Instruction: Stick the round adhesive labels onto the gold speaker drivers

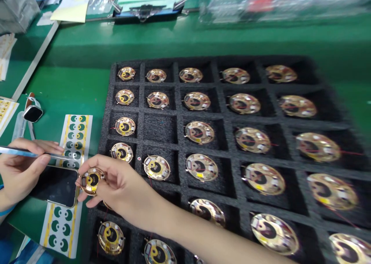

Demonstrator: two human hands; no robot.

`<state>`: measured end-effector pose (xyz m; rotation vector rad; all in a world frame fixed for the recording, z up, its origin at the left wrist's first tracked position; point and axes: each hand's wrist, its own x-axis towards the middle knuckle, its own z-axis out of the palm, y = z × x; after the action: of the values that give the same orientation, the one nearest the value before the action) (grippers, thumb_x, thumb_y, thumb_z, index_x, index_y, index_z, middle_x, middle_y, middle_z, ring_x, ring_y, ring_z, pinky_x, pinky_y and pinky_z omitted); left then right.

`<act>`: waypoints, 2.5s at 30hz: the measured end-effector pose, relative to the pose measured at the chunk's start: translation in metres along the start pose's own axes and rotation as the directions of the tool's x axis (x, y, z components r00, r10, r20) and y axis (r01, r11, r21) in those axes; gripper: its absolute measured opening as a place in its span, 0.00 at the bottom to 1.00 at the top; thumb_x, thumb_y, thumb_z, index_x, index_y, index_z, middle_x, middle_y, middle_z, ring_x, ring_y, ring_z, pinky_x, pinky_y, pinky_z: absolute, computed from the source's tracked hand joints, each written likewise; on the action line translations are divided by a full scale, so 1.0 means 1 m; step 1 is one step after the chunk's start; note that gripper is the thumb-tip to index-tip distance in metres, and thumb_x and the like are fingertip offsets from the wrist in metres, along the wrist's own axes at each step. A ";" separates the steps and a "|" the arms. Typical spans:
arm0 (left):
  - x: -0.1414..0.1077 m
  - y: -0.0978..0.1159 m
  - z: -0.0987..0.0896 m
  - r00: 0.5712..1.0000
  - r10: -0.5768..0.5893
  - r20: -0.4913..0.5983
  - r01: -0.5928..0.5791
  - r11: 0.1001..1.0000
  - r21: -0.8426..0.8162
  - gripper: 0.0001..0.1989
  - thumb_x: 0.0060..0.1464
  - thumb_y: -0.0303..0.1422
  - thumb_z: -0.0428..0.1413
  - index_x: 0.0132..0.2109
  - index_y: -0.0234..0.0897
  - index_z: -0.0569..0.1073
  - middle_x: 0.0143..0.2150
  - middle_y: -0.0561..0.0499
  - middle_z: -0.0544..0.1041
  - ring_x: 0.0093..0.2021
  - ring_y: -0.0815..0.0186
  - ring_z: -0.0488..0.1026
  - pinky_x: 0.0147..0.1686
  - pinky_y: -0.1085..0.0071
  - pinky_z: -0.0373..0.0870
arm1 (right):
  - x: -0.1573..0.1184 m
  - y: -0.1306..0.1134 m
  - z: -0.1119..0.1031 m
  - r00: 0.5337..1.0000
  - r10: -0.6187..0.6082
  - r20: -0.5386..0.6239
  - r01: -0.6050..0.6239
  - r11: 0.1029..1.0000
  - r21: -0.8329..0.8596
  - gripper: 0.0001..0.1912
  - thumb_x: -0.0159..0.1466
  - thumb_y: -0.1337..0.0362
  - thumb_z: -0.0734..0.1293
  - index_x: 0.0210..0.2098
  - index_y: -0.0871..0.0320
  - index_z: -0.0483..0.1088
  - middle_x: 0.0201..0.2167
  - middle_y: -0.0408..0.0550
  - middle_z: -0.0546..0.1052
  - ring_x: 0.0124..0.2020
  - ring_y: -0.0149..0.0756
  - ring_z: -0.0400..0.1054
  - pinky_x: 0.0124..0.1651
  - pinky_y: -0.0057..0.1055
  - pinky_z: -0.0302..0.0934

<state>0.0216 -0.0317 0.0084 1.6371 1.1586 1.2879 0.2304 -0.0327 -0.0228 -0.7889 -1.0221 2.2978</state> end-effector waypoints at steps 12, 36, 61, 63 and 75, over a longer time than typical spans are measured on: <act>0.000 -0.006 -0.004 0.998 -0.008 -0.062 0.011 0.999 0.036 0.06 0.56 0.24 0.59 0.36 0.41 0.74 0.33 0.54 0.83 0.37 0.65 0.82 0.44 0.69 0.79 | -0.011 -0.081 -0.065 0.693 -0.606 -0.390 -0.026 0.520 -0.854 0.11 0.64 0.68 0.60 0.44 0.57 0.69 0.42 0.51 0.72 0.34 0.37 0.75 0.38 0.36 0.75; 0.003 -0.017 -0.006 0.954 -0.294 0.055 0.294 0.956 0.007 0.06 0.53 0.35 0.63 0.35 0.37 0.79 0.35 0.48 0.83 0.39 0.62 0.81 0.42 0.71 0.75 | 0.015 -0.068 -0.098 0.638 -0.707 -0.306 0.178 0.522 -0.834 0.08 0.64 0.59 0.63 0.32 0.52 0.58 0.44 0.51 0.77 0.51 0.44 0.72 0.53 0.49 0.66; 0.001 -0.012 0.005 0.954 -0.034 0.296 0.060 0.995 -0.082 0.02 0.53 0.27 0.63 0.36 0.36 0.79 0.34 0.46 0.83 0.38 0.62 0.79 0.42 0.63 0.77 | 0.001 -0.012 -0.016 0.996 -0.009 0.083 0.014 0.998 -0.054 0.14 0.65 0.65 0.64 0.50 0.54 0.68 0.40 0.45 0.76 0.43 0.33 0.75 0.46 0.34 0.72; 0.000 -0.010 0.006 0.951 -0.060 0.304 0.088 0.993 -0.078 0.01 0.53 0.27 0.63 0.35 0.36 0.79 0.34 0.46 0.83 0.38 0.62 0.79 0.42 0.63 0.77 | 0.000 -0.016 -0.014 0.998 0.026 0.058 -0.021 0.996 -0.085 0.13 0.64 0.64 0.65 0.49 0.55 0.68 0.39 0.45 0.76 0.42 0.33 0.75 0.46 0.34 0.72; -0.001 -0.015 0.004 0.891 -0.333 0.308 0.411 0.880 -0.237 0.07 0.52 0.34 0.65 0.31 0.36 0.77 0.30 0.48 0.80 0.32 0.64 0.77 0.35 0.68 0.75 | 0.001 -0.013 -0.017 0.999 -0.031 0.026 0.032 0.998 -0.050 0.12 0.62 0.66 0.68 0.45 0.52 0.74 0.36 0.43 0.79 0.38 0.33 0.78 0.41 0.30 0.75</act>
<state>0.0222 -0.0276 -0.0066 1.2377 1.0035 0.9132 0.2441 -0.0163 -0.0220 -0.7601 -1.0999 2.2691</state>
